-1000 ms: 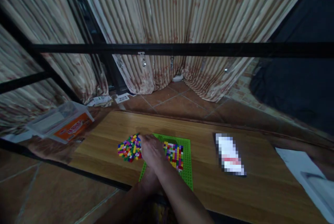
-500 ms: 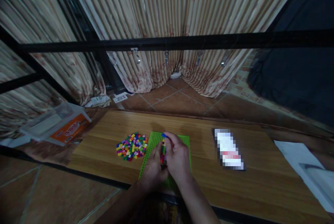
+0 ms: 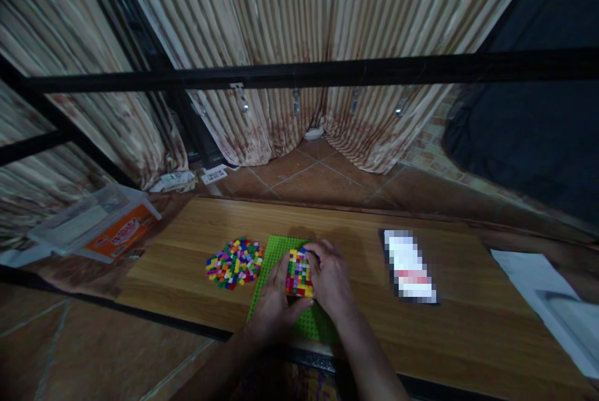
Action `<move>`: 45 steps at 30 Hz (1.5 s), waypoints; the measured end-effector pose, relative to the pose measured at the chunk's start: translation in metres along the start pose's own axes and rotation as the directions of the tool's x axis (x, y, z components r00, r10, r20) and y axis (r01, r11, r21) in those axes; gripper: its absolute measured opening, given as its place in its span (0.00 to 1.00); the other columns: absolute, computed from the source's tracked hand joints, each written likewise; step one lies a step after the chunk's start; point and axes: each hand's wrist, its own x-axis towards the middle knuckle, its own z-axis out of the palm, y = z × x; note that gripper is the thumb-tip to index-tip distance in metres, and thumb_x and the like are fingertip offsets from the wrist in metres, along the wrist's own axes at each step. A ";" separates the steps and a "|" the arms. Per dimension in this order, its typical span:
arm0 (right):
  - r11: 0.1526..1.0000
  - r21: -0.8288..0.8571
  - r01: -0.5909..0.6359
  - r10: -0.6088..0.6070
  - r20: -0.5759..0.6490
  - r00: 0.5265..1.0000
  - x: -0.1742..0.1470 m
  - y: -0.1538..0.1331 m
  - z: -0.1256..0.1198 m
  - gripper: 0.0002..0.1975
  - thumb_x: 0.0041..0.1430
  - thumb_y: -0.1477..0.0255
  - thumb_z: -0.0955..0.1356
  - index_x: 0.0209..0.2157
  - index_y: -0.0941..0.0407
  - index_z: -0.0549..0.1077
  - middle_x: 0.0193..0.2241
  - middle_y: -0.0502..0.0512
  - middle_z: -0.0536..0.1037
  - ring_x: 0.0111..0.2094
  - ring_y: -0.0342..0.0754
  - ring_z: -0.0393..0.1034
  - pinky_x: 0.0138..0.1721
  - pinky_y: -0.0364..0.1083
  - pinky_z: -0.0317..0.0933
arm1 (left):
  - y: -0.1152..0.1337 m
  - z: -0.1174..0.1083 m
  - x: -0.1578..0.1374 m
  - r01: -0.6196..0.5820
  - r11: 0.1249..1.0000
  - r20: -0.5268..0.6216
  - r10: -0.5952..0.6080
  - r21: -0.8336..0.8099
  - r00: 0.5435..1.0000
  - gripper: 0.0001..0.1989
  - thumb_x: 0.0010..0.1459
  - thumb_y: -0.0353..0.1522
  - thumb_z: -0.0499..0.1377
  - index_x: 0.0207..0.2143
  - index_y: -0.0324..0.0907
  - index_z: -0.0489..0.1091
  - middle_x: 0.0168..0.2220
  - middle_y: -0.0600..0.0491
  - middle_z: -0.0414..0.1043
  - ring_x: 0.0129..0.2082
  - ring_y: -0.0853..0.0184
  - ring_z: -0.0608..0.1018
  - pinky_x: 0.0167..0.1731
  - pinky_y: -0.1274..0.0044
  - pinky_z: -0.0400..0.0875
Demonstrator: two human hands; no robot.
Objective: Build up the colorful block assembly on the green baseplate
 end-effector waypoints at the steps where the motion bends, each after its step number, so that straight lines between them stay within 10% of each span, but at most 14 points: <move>1: 1.000 -0.010 0.009 -0.009 0.019 1.000 0.001 0.001 0.000 0.12 0.60 0.69 0.61 0.36 0.54 0.76 0.37 0.54 0.75 0.42 0.48 0.68 0.46 0.47 0.60 | 0.000 0.000 0.000 0.002 1.000 -0.001 -0.002 0.000 1.000 0.46 0.52 0.40 0.62 0.66 0.38 0.41 0.65 0.39 0.51 0.65 0.53 0.56 0.63 0.60 0.53; 35: 0.987 0.030 -0.158 0.145 0.271 0.952 0.021 -0.003 -0.007 0.12 0.53 0.67 0.64 0.32 0.54 0.79 0.32 0.53 0.80 0.34 0.48 0.73 0.39 0.47 0.63 | -0.004 0.009 -0.001 -0.039 0.999 -0.049 0.039 -0.002 0.998 0.49 0.50 0.38 0.64 0.66 0.37 0.39 0.65 0.38 0.52 0.65 0.52 0.55 0.62 0.58 0.56; 45: 0.809 0.399 -0.432 0.350 0.263 0.899 0.018 0.019 -0.003 0.26 0.52 0.49 0.65 0.40 0.55 0.78 0.39 0.58 0.80 0.41 0.52 0.75 0.43 0.49 0.67 | -0.001 0.002 -0.002 -0.026 0.999 0.010 0.026 -0.021 1.000 0.47 0.52 0.42 0.61 0.66 0.36 0.40 0.64 0.37 0.51 0.65 0.51 0.56 0.62 0.58 0.54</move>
